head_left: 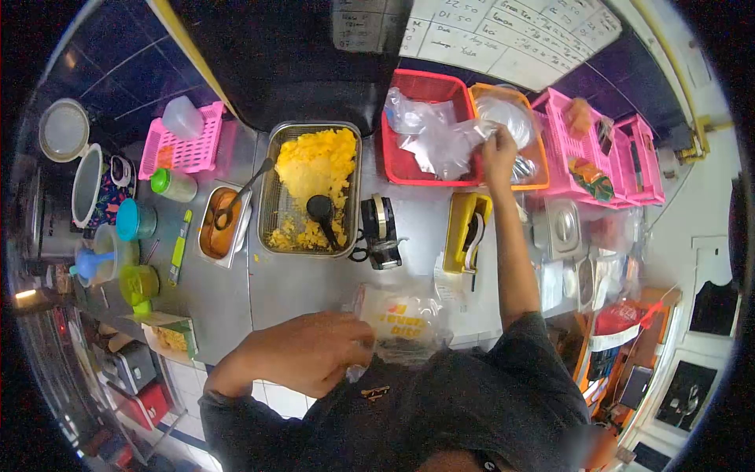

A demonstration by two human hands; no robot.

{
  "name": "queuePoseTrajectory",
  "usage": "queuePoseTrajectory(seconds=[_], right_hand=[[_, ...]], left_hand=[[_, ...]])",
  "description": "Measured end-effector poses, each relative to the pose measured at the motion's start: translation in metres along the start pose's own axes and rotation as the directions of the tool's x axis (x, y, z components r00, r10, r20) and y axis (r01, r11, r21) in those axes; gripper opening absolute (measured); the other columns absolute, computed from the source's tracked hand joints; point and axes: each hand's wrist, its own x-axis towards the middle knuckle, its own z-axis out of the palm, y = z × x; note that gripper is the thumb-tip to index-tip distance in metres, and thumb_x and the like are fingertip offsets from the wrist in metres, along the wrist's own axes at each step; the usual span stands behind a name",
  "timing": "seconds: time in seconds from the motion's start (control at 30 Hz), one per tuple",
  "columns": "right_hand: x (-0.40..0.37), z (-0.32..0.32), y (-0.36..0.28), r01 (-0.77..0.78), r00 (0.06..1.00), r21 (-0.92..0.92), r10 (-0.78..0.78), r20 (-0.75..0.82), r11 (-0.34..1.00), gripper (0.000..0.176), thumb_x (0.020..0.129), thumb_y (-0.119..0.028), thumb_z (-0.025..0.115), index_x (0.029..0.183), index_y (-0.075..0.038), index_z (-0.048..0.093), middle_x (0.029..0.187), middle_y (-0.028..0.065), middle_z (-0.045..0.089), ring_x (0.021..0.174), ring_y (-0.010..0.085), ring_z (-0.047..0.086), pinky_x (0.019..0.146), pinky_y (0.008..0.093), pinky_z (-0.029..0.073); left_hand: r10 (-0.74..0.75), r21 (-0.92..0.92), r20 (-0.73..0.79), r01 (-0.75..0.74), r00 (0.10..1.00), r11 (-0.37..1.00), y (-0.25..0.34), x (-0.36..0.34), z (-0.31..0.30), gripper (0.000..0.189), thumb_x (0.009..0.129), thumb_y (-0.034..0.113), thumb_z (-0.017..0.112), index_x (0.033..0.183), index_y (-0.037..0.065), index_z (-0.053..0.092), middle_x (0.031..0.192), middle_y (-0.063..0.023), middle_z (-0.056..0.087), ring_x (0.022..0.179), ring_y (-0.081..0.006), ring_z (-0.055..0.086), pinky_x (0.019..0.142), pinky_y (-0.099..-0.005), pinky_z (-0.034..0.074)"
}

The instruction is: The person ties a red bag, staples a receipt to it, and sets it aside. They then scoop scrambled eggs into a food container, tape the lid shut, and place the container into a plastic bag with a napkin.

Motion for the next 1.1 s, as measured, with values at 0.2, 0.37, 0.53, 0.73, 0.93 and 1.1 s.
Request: queuePoseTrajectory(seconds=[0.2, 0.37, 0.53, 0.73, 0.93, 1.1], right_hand=[[-0.087, -0.051, -0.109, 0.091, 0.993, 0.133, -0.099, 0.061, 0.987, 0.025, 0.100, -0.011, 0.047, 0.106, 0.001, 0.068, 0.102, 0.0103, 0.069, 0.092, 0.0170, 0.065, 0.083, 0.0311, 0.052], [-0.187, -0.061, -0.154, 0.199, 0.733, 0.328, -0.362, 0.576, 0.924, 0.035, 0.079, 0.010, 0.042, 0.100, 0.004, 0.069, 0.103, 0.0164, 0.070, 0.099, 0.0241, 0.067, 0.088, 0.0339, 0.052], [-0.251, -0.075, -0.153, 0.155, 0.919, 0.086, -0.175, 0.352, 0.984, 0.043, 0.079, -0.006, 0.072, 0.121, -0.001, 0.061, 0.113, 0.0156, 0.066, 0.101, 0.0280, 0.067, 0.087, 0.0331, 0.053], [-0.319, -0.085, -0.105, 0.069, 0.942, -0.470, 0.097, 0.320, 0.880, 0.036, 0.082, -0.023, 0.075, 0.107, -0.001, 0.064, 0.095, 0.0160, 0.067, 0.090, 0.0351, 0.067, 0.077, 0.0417, 0.054], [-0.344, -0.109, -0.103, -0.111, 0.974, 0.325, 0.038, 0.224, 0.939, 0.013, 0.085, -0.012, 0.060, 0.091, 0.000, 0.058, 0.080, 0.0206, 0.064, 0.071, 0.0425, 0.063, 0.064, 0.0487, 0.050], [-0.358, -0.094, -0.128, 0.161, 0.935, 0.312, -0.246, 0.255, 0.936, 0.018, 0.083, -0.012, 0.059, 0.095, 0.000, 0.053, 0.083, 0.0234, 0.061, 0.078, 0.0451, 0.062, 0.071, 0.0523, 0.048]], left_hand=[[-0.067, -0.194, -0.294, 0.009, 0.953, 0.981, 0.003, 0.028, -0.001, 0.039, 0.079, 0.011, 0.071, 0.116, 0.003, 0.062, 0.120, -0.0157, 0.057, 0.104, -0.0298, 0.060, 0.090, -0.0413, 0.051], [-0.314, -0.265, -0.672, 0.179, 0.671, 0.948, -0.004, 0.075, 0.014, 0.044, 0.080, 0.009, 0.075, 0.120, 0.001, 0.060, 0.110, -0.0171, 0.061, 0.088, -0.0231, 0.065, 0.076, -0.0328, 0.054], [-0.122, -0.053, -0.774, 0.128, 0.621, 0.990, -0.029, 0.070, 0.051, 0.032, 0.079, 0.000, 0.066, 0.111, 0.000, 0.062, 0.090, -0.0138, 0.067, 0.071, -0.0241, 0.067, 0.063, -0.0302, 0.053], [-0.086, 0.182, -0.455, 0.187, 0.887, 0.965, 0.002, 0.055, 0.067, 0.032, 0.075, -0.006, 0.060, 0.106, 0.002, 0.064, 0.093, -0.0181, 0.065, 0.084, -0.0365, 0.067, 0.074, -0.0393, 0.056], [-0.195, 0.328, -0.029, 0.194, 0.980, 0.925, -0.057, 0.084, 0.126, 0.037, 0.076, -0.005, 0.062, 0.113, 0.002, 0.066, 0.087, -0.0172, 0.065, 0.086, -0.0361, 0.068, 0.073, -0.0399, 0.055], [-0.370, -0.613, -0.202, 0.178, 0.907, 0.770, -0.064, 0.129, 0.177, 0.030, 0.094, 0.012, 0.057, 0.120, 0.000, 0.065, 0.103, -0.0127, 0.071, 0.100, -0.0209, 0.069, 0.086, -0.0404, 0.053]])
